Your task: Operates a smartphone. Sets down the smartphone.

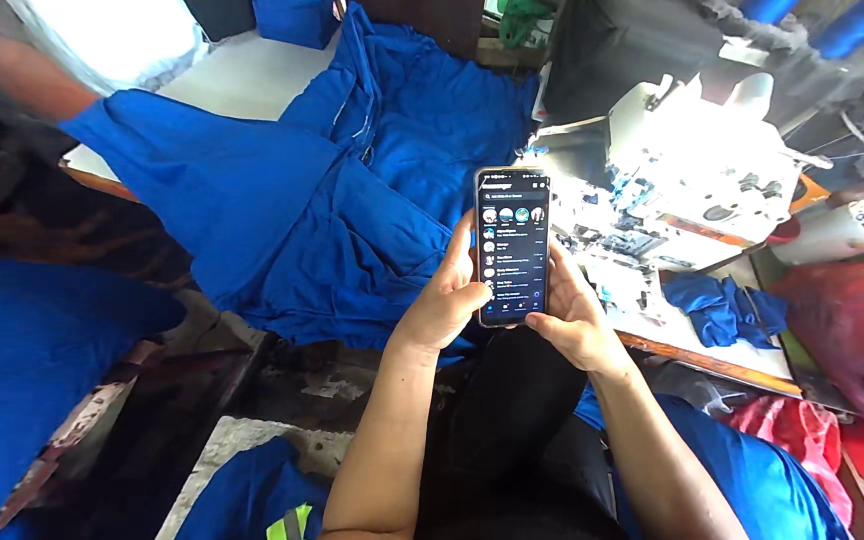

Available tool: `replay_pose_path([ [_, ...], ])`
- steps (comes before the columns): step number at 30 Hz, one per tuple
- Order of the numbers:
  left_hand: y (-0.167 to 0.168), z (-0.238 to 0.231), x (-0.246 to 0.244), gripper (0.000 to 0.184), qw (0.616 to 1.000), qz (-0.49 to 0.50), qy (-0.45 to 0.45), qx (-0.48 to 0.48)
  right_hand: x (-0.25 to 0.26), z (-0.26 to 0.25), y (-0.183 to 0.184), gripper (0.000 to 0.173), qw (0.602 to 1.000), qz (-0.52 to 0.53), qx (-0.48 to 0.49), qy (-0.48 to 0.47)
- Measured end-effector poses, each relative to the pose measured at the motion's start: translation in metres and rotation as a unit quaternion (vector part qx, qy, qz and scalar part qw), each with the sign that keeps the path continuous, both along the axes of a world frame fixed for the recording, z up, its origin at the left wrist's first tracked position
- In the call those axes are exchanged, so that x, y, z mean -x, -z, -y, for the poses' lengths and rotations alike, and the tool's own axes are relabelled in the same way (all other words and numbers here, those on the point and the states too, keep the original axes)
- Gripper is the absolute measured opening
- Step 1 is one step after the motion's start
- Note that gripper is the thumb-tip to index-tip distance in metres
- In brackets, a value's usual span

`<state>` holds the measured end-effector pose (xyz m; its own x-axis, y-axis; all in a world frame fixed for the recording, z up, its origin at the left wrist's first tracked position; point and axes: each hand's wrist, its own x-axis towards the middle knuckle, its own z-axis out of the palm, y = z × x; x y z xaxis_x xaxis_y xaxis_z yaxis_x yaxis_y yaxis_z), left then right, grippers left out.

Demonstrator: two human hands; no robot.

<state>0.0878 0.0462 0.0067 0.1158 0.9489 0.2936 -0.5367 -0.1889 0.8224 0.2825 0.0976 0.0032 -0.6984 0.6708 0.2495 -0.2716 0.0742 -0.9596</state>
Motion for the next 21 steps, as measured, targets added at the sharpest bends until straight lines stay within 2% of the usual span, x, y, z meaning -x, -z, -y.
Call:
replay_pose_path([
  [3, -0.016, 0.005, -0.01, 0.083, 0.998, -0.02, -0.046, 0.037, 0.001, 0.002, -0.005, 0.087, 1.0, 0.013, -0.006, 0.019],
  [7, -0.001, -0.002, -0.002, 0.076, 1.0, 0.001, -0.014, 0.018, 0.0, -0.001, 0.0, 0.09, 1.0, 0.003, -0.008, -0.002],
  [11, -0.003, -0.002, -0.004, 0.068, 0.998, 0.004, -0.036, 0.049, 0.0, -0.001, 0.0, 0.09, 1.0, 0.005, -0.004, -0.005],
  [18, -0.003, -0.003, -0.006, 0.049, 0.997, 0.043, -0.045, 0.048, 0.0, 0.0, 0.0, 0.09, 1.0, -0.004, -0.002, -0.005],
  [21, -0.002, -0.003, -0.005, 0.049, 0.997, 0.061, -0.027, 0.041, 0.0, 0.0, 0.001, 0.09, 1.0, -0.002, 0.001, -0.007],
])
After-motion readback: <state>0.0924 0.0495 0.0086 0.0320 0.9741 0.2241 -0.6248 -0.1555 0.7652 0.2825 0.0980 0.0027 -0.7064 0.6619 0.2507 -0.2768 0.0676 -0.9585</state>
